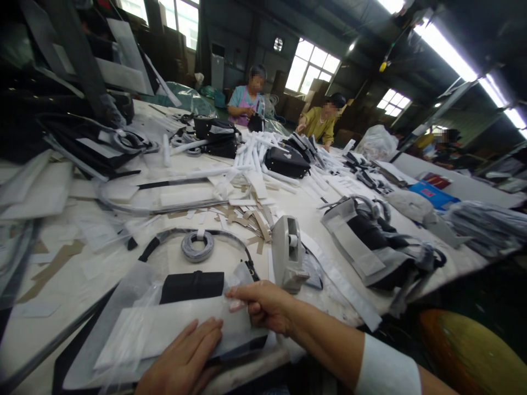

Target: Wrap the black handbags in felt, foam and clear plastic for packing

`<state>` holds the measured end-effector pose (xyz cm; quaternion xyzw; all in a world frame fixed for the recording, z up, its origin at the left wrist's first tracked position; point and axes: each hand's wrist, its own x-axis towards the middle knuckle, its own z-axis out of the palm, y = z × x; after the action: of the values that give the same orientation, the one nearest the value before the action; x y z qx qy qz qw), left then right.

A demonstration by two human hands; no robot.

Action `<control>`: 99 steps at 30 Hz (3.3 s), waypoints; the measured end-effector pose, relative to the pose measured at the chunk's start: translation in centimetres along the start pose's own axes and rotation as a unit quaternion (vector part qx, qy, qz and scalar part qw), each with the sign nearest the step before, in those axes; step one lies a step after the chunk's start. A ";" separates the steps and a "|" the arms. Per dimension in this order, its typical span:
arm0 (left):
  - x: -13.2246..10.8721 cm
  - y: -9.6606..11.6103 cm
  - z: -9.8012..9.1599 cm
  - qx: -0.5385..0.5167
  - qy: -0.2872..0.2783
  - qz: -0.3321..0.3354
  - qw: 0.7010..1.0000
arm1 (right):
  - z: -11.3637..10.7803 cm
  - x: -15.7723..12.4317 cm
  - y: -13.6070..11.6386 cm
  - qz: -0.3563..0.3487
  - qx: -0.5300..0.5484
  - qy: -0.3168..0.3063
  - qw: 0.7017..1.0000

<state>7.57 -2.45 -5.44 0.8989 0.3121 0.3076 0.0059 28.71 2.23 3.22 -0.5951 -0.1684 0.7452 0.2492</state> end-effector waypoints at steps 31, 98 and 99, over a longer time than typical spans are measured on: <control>0.5 0.9 -1.6 0.004 -0.012 0.051 0.999 | -1.4 -11.6 12.5 -0.704 -0.535 0.103 0.455; -0.7 1.9 -0.8 0.001 -0.016 0.013 1.000 | -5.3 2.0 18.6 -0.750 -0.584 0.087 0.297; -0.7 1.9 -0.8 0.003 -0.015 0.014 1.000 | -5.1 2.0 18.4 -0.757 -0.577 0.079 0.297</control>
<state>7.78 -4.55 -4.82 0.9078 0.3002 0.2928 0.0035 30.14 -11.93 -9.70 -0.2523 -0.9104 -0.1113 0.3082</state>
